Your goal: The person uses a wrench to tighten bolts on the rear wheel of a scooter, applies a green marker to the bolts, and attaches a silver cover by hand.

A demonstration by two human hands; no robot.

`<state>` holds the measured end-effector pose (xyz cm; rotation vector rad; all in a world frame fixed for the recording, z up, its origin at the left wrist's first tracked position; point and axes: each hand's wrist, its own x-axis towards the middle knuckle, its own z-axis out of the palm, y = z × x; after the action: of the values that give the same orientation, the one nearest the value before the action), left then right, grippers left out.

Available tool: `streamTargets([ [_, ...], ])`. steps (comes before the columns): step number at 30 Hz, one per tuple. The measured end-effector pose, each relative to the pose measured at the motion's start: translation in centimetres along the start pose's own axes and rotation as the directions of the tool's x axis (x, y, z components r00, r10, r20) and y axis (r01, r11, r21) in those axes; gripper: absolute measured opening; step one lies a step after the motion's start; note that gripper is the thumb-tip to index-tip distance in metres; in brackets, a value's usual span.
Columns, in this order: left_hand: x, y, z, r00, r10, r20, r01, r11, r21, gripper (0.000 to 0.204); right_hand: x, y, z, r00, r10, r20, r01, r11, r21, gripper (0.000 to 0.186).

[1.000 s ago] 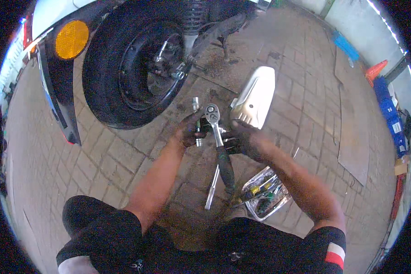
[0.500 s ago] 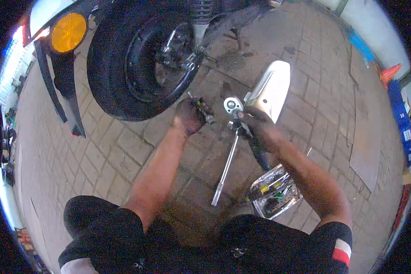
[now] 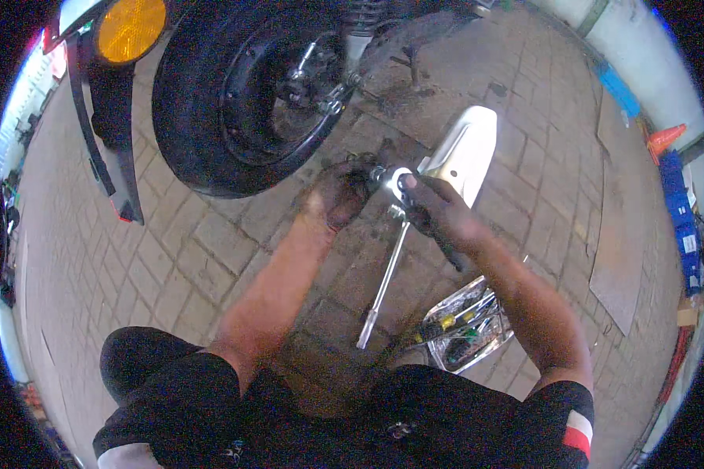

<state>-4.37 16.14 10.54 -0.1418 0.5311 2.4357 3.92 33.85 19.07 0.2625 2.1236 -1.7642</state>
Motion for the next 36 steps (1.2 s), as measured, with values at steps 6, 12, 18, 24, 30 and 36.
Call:
streamTargets([
  [6,-1.0,1.0,0.3,0.992,0.076,0.098,-0.067,0.994,-0.089,0.025,0.3,-2.0,-0.6,0.978,-0.205,0.028,0.204,0.934,-0.292,0.064],
  [12,-2.0,0.4,1.8,0.998,-0.012,0.064,0.012,1.000,-0.006,0.028,0.9,-3.9,-1.3,0.936,-0.331,0.118,0.351,0.858,-0.376,0.058],
  [18,-5.3,3.9,8.1,0.972,0.112,-0.206,-0.134,0.986,-0.096,0.020,1.5,-1.6,2.4,0.901,-0.423,-0.091,0.403,0.898,-0.178,0.057],
  [24,-3.6,4.4,5.5,0.831,0.556,-0.019,-0.446,0.686,0.575,0.035,2.3,-1.7,6.8,0.849,-0.514,-0.125,0.501,0.857,-0.121,0.042],
  [30,-3.1,5.9,6.0,0.917,0.398,0.006,-0.387,0.887,0.251,0.033,3.2,-2.8,8.8,0.865,-0.447,-0.230,0.462,0.887,0.015,0.038],
  [36,-0.7,5.7,4.7,0.787,0.588,0.186,-0.615,0.729,0.300,0.033,4.9,-3.1,5.4,0.572,-0.814,-0.101,0.591,0.494,-0.637,0.041],
])
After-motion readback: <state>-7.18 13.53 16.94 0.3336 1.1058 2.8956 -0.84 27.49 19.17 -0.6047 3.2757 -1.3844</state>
